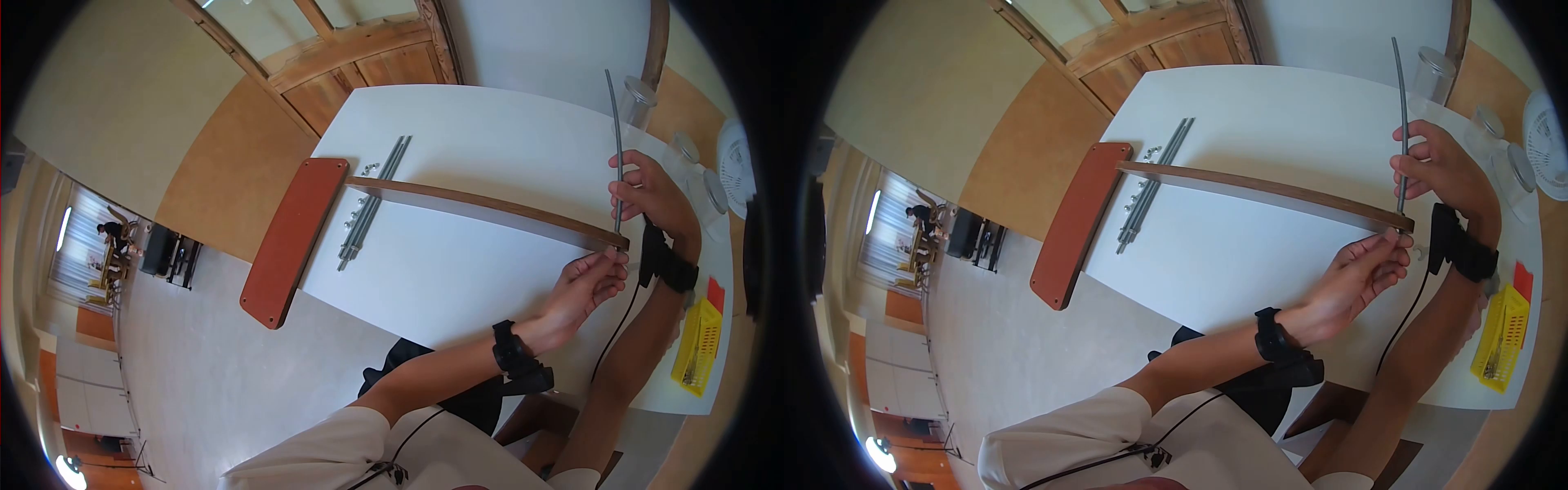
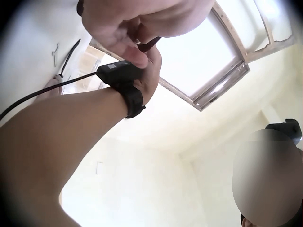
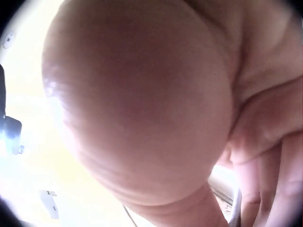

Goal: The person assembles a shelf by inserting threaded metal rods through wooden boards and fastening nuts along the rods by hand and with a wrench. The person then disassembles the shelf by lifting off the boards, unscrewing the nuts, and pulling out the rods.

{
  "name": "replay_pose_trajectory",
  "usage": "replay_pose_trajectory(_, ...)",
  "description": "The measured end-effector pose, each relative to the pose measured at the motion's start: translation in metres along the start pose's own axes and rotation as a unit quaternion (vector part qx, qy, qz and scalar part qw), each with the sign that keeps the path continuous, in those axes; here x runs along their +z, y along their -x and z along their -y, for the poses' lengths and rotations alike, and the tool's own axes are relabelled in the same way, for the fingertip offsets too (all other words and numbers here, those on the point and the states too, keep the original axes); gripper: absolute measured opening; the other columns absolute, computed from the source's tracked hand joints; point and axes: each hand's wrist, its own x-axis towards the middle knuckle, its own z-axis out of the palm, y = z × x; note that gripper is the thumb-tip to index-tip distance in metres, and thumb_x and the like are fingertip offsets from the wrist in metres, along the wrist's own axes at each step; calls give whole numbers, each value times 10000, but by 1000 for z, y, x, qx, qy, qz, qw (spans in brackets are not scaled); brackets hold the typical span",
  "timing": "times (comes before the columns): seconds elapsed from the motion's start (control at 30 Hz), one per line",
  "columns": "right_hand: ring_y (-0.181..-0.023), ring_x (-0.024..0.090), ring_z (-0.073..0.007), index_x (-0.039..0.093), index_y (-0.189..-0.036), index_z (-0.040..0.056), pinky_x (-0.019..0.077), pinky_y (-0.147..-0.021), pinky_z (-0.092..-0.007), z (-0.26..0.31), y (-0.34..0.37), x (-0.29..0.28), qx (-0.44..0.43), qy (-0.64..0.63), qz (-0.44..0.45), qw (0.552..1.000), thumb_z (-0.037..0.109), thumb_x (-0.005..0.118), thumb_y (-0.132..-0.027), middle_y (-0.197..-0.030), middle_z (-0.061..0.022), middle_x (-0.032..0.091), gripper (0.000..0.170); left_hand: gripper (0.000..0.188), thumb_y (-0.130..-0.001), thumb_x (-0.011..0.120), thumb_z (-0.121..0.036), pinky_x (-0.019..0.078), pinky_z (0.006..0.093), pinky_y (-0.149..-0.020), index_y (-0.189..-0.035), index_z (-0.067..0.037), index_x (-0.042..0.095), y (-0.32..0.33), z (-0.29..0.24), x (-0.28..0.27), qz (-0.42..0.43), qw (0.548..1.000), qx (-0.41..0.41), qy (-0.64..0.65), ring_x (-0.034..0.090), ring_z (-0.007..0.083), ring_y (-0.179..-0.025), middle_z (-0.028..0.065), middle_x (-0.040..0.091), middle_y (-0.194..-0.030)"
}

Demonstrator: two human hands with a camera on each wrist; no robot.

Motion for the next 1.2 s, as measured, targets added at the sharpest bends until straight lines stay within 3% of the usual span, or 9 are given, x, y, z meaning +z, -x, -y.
replay_pose_trajectory(0.17,-786,715,-172,520,-1315,33,584,-713,-294,-5,3,-2,4,-34,19,999,202,717,-968,-890,-86,688,434,365,-1097,526,-349,514,219,-887,-1269,-42,621,1,3,-6,83,992,-41,89,635,67,-918,8,681,-1058)
replay_pose_trajectory(0.23,-818,719,-179,513,-1338,28,593,-751,-301,-11,1,-3,-27,-58,39,997,196,722,-969,-932,-106,701,455,290,-1081,570,-277,529,214,-850,-1232,-35,623,10,-9,8,4,995,-56,87,634,71,-913,8,672,-1040)
replay_pose_trajectory(0.27,-836,721,-187,506,-1350,23,597,-769,-308,-11,2,-5,-25,-53,40,997,202,720,-972,-957,-118,707,470,290,-1081,570,-277,529,214,-850,-1232,-35,623,9,-8,9,13,993,-75,94,634,71,-913,8,672,-1040)
replay_pose_trajectory(0.33,-855,723,-196,500,-1363,18,600,-787,-315,-12,3,-6,-7,-49,24,998,207,719,-974,-982,-131,713,485,226,-1061,609,-211,542,199,-806,-1192,-28,623,6,-3,6,-54,996,-17,73,637,73,-909,19,673,-1053)
replay_pose_trajectory(0.63,-928,731,-214,413,-1459,-10,614,-840,-341,-17,-1,-8,-41,-60,87,994,198,649,-1019,-1005,-136,708,540,216,-1065,597,-169,550,191,-797,-1202,-2,594,5,-1,14,-41,987,-61,142,618,72,-896,40,637,-1072)
replay_pose_trajectory(0.83,-941,734,-223,398,-1466,-20,614,-862,-349,-19,1,-10,-57,-58,80,993,195,620,-1034,-1010,-142,707,532,267,-1109,507,-252,554,198,-801,-1191,-9,579,7,-1,7,-32,987,-43,149,615,82,-905,40,621,-1085)
replay_pose_trajectory(1.07,-940,735,-223,403,-1475,-11,610,-867,-346,-19,0,-9,-43,-45,62,996,192,620,-1032,-1025,-146,713,533,233,-1092,546,-222,557,201,-799,-1198,-16,573,9,-6,20,-29,993,-47,102,616,88,-900,44,629,-1081)
replay_pose_trajectory(1.13,-946,750,-270,430,-1404,-86,592,-884,-321,-18,1,-8,-58,-51,73,994,255,673,-981,-1074,-185,732,595,220,-1079,571,-197,563,204,-799,-1206,-18,576,8,-8,20,-40,994,-55,86,621,94,-900,53,638,-1102)
replay_pose_trajectory(1.2,-948,750,-270,430,-1407,-85,592,-885,-318,-19,-1,-9,-57,-52,79,994,257,671,-982,-1076,-183,732,596,222,-1080,567,-190,564,210,-809,-1212,-12,577,9,-8,18,-56,994,-34,82,624,100,-903,60,641,-1108)
